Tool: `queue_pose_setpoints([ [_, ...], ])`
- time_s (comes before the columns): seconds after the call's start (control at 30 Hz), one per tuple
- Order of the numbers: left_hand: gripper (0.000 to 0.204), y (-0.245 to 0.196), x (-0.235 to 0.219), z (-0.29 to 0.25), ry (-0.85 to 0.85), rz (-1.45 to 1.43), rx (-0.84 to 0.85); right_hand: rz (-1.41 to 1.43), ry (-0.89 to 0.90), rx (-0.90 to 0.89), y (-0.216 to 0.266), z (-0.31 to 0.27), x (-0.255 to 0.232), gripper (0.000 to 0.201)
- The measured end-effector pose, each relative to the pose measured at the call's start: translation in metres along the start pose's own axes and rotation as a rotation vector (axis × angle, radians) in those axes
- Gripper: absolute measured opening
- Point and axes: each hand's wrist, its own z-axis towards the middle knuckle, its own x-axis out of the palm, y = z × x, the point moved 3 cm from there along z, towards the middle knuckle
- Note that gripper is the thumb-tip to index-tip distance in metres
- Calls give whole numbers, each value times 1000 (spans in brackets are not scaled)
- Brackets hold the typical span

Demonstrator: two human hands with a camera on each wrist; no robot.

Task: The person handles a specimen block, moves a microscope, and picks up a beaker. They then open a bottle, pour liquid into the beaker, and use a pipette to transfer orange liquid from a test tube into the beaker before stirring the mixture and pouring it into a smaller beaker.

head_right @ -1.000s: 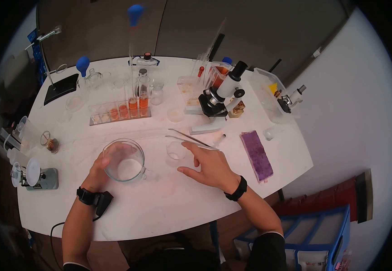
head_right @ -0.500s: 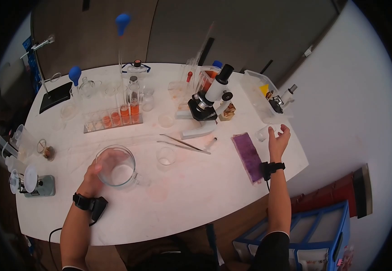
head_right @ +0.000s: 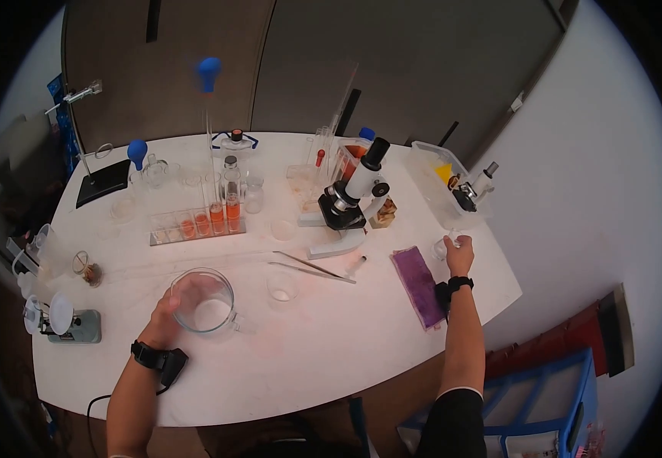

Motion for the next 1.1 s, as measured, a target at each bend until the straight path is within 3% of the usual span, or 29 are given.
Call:
queue_pose_setpoints([
  [0.37, 81, -3, 5, -3, -49, -4, -10, 182, 72, -218, 75, -42, -75, 34],
  [0.67, 82, -6, 8, -1, -39, -13, -17, 784, 590, -180, 207, -98, -126, 27],
  [0.93, 79, 1, 0, -3, -35, -6, -19, 930, 888, -277, 306, -143, -117, 40],
  [1.03, 79, -3, 1, -3, -23, 39, -23, 860, 869, -563, 343, -154, -106, 44],
  [1.1, 78, -5, 1, -4, -29, 51, -33, 693, 756, -827, 366, -162, -103, 44],
])
